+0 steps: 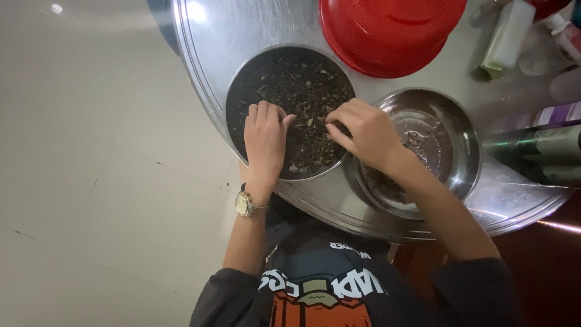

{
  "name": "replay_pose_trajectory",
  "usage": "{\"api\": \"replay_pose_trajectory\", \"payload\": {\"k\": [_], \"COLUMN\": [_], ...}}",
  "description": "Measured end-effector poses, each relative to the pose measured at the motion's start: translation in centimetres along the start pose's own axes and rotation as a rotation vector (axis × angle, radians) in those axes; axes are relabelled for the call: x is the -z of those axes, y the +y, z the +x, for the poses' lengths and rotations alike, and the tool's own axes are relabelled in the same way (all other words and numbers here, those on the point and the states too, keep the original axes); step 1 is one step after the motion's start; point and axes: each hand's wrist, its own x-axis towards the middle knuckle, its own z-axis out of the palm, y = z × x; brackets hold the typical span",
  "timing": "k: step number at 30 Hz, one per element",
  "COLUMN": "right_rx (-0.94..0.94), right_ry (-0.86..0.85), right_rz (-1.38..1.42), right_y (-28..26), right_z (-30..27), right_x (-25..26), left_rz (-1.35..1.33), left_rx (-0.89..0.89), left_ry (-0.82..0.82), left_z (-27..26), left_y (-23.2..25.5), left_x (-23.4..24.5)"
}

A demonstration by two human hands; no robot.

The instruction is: Manually sorting through dried tea leaves to remove stems and debris, placing the discarded parts into a separate tray.

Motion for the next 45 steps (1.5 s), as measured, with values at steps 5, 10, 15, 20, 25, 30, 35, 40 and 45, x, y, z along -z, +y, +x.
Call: {"api": "replay_pose_trajectory", "payload": {"k": [5, 10, 15, 20, 25, 30, 35, 40, 45], "right_rx": [0.011, 0.073, 0.177, 0.189, 0.209, 0.231, 0.292, 0.288, 0.273], "right_ry": [-0.018, -0.011, 0.032, -0.089, -0.115, -0.137, -0.197, -0.215, -0.219], "right_rz": [-0.131, -0.140, -0.224, -0.443, -0.486, -0.494, -0.492, -0.448, -0.323], "right_y": [0.5, 1.1, 1.5, 2.5, 3.5, 3.2, 3.1, 2.7, 1.5], "right_z": [0.1, 1.8, 4.3, 5.5, 5.4, 5.7, 6.0, 5.9, 5.1], "right_x": [0.2, -1.1, -3.4, -5.4, -6.5, -6.1, -6.2, -5.5, -3.3], "left_rz": [-0.509, -0.797, -1.173, -1.562, -1.631, -1.636, -1.547, -1.528, -1.529], "left_rx": [0.169, 0.241, 0.368, 0.532, 0.558, 0.569, 0.555, 0.565, 0.564], "left_ry": [-0.056, -0.085, -0.119, -0.127, -0.109, -0.088, -0.087, -0.104, -0.095], "left_z": [0.2, 0.0, -1.0, -1.9, -2.4, -3.1, -3.4, -4.0, -4.6], "left_y": [0.2, 0.2, 0.6, 1.0, 1.1, 0.9, 1.5, 2.2, 2.7], "left_x": [2.1, 3.4, 3.4, 3.2, 3.9, 4.0, 5.2, 5.4, 4.7]}}
